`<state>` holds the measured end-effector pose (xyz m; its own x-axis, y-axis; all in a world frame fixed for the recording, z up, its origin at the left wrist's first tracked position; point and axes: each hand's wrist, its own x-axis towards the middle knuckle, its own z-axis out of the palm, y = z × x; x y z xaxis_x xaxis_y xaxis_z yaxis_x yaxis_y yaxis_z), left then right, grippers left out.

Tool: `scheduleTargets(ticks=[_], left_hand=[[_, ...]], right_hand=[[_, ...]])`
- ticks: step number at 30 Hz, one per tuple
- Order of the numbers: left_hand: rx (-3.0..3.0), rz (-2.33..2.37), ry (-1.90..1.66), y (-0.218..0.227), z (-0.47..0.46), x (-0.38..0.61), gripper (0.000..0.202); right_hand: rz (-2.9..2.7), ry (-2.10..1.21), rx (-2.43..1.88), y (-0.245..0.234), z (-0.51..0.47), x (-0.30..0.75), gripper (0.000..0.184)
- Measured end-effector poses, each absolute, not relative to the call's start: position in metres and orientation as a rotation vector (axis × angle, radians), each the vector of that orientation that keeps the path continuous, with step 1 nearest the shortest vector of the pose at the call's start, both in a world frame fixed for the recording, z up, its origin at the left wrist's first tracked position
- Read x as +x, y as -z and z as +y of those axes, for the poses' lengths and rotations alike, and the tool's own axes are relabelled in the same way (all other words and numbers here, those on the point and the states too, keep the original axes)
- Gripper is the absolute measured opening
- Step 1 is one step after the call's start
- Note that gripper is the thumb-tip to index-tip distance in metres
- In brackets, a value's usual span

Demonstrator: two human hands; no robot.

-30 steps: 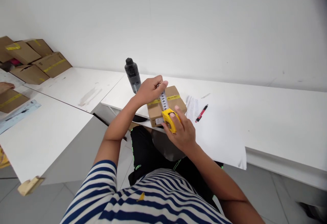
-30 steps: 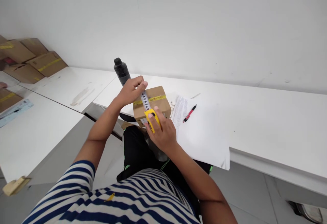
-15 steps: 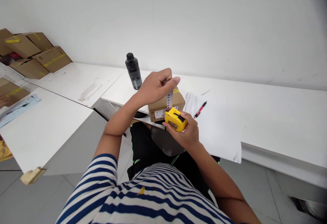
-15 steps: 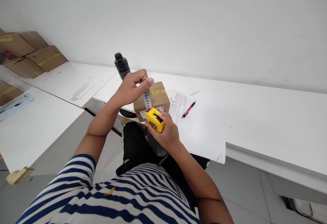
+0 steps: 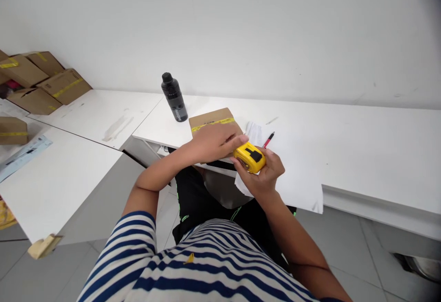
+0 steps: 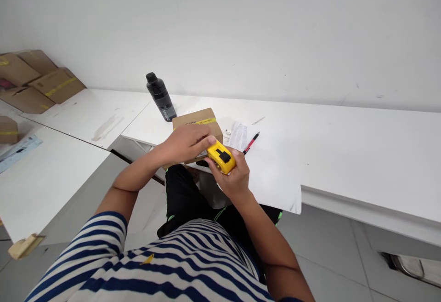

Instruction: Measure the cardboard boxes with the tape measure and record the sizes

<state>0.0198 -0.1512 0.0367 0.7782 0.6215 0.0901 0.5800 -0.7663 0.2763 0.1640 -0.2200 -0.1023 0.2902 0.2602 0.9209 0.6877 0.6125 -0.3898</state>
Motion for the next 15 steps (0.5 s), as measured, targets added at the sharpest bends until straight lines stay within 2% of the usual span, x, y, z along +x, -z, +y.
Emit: scheduleTargets(ticks=[3,6,8,11,15], left_hand=[[2.789,0.961,-0.260,-0.023,-0.138,0.011,0.073],[2.729,1.123,-0.121,-0.008,-0.125,-0.007,0.107],[2.687,1.233,-0.023,0.001,-0.118,-0.024,0.123],[2.658,1.291,-0.061,0.010,-0.107,-0.056,0.119],[2.579,1.237,-0.369,0.034,-0.095,-0.098,0.111]], right_hand=[[-1.246,0.209,-0.993,0.109,-0.220,0.167,0.056],[-1.276,0.064,-1.090,0.118,-0.218,0.171,0.042],[-1.275,0.029,-1.113,0.126,-0.215,0.172,0.041],[-1.251,0.032,-1.066,0.138,-0.209,0.173,0.050],[-1.259,0.065,-1.008,0.147,-0.201,0.175,0.064]])
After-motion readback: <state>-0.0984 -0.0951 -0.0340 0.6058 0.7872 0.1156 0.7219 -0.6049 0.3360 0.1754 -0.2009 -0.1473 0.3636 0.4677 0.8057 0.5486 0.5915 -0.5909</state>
